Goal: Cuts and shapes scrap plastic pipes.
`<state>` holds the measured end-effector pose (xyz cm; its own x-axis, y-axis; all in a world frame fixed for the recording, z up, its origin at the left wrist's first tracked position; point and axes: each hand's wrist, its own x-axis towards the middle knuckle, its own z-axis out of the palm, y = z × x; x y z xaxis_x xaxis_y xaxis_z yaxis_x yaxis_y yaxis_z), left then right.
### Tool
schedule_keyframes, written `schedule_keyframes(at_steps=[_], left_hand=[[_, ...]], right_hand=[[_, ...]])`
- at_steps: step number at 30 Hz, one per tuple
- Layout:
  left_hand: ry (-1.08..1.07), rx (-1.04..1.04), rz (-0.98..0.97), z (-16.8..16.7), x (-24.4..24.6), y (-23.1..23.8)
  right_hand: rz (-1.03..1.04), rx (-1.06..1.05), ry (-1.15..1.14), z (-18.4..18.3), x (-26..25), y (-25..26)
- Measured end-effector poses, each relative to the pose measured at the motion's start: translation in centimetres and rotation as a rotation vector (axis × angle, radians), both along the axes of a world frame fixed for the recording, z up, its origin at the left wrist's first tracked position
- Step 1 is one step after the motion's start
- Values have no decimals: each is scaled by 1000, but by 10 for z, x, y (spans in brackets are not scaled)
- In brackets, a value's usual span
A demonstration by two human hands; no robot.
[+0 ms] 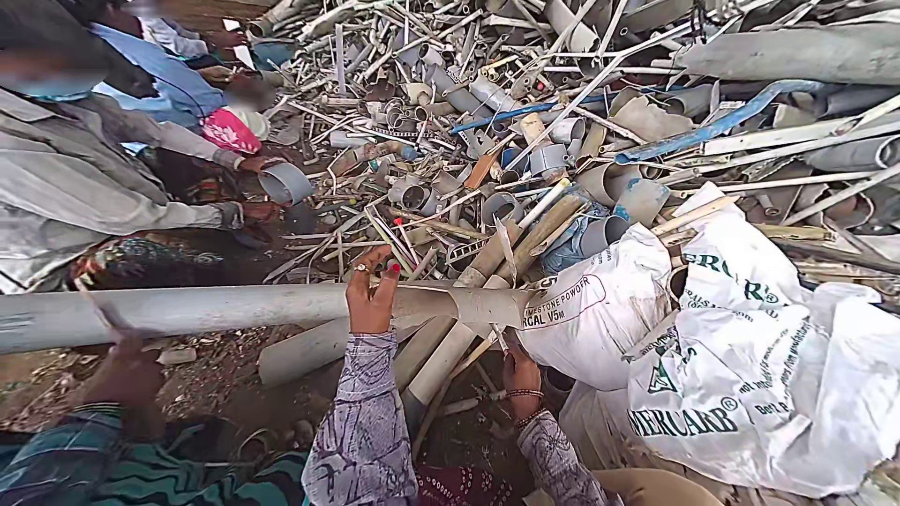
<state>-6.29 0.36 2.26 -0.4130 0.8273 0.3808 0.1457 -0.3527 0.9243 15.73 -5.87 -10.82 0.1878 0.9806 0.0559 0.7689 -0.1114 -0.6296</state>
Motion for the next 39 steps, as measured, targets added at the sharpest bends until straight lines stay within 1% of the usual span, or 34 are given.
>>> schedule_keyframes(at_steps=[2, 3, 5, 6, 7, 9, 10, 11, 12, 13, 14, 17, 18, 20, 21, 22, 24, 25, 26, 28, 29, 30, 32, 33, 34, 36, 37, 38, 39], left_hand=[[-8, 13, 1, 3, -1, 4], [-14, 2, 6, 3, -2, 4], [-21, -25, 8, 1, -3, 1], [-23, -29, 8, 2, -2, 1], [-25, -29, 6, 5, -2, 2], [-38, -36, 23, 11, -2, 4], [-46, -52, 34, 11, -1, 2], [-54, -74, 33, 10, 0, -1], [-57, -79, 33, 10, 0, -3], [-57, -70, 31, 11, 0, -2], [-59, -62, 25, 12, 1, -2], [-37, -60, 43, 14, 3, -1], [-39, -74, 45, 13, 3, -2], [-51, -84, 45, 14, 2, -5], [-49, -71, 47, 15, 3, -5], [-46, -60, 49, 15, 4, -5], [-54, -59, 63, 18, 4, -1], [-62, -80, 71, 16, 5, -2], [-69, -101, 76, 14, 4, -5], [-80, -124, 90, 13, 1, -6], [-86, -123, 98, 14, 1, -5], [-92, -124, 101, 13, 1, -4], [-93, -122, 107, 15, 1, -2], [-88, -125, 111, 13, 1, -2], [-82, -133, 112, 12, 1, -2], [-75, -145, 122, 12, 0, -3], [-75, -143, 124, 13, 1, -4], [-75, -142, 122, 13, 2, -5], [-74, -133, 121, 15, 2, -5]], right_hand=[[41, 180, -9, -2, -10, 2], [50, 186, -15, -3, -11, 1], [-4, -44, 2, -1, -3, 4], [-26, -116, 5, 2, 1, 9], [-18, -75, 2, 4, -2, 8], [49, 231, 3, -1, -16, 5], [62, 266, -2, -2, -15, 3], [42, 167, -3, -1, -8, 4], [-1, -16, 9, 4, 0, 11], [-39, -139, 28, 7, 7, 22], [-50, -137, 27, 8, 8, 25], [60, 224, -31, 8, -12, 8], [64, 201, -37, 8, -12, 4], [-14, -111, 36, 14, 1, 15], [-40, -177, 58, 13, 6, 22], [-27, -121, 49, 11, 3, 20], [85, 271, -5, 6, -18, 9], [114, 377, -34, 5, -22, 3], [96, 328, -34, 6, -20, 1], [-23, -25, -3, 14, -6, 18], [-48, -131, -3, 15, 0, 26], [-39, -100, -23, 15, 0, 25], [70, 221, -88, 12, -12, 10], [120, 317, -105, 11, -14, 3], [128, 261, -97, 15, -12, 2], [65, -73, -60, 27, 1, 17], [37, -145, -58, 29, 5, 25], [31, -138, -72, 30, 4, 25], [58, -57, -93, 32, -1, 20]])
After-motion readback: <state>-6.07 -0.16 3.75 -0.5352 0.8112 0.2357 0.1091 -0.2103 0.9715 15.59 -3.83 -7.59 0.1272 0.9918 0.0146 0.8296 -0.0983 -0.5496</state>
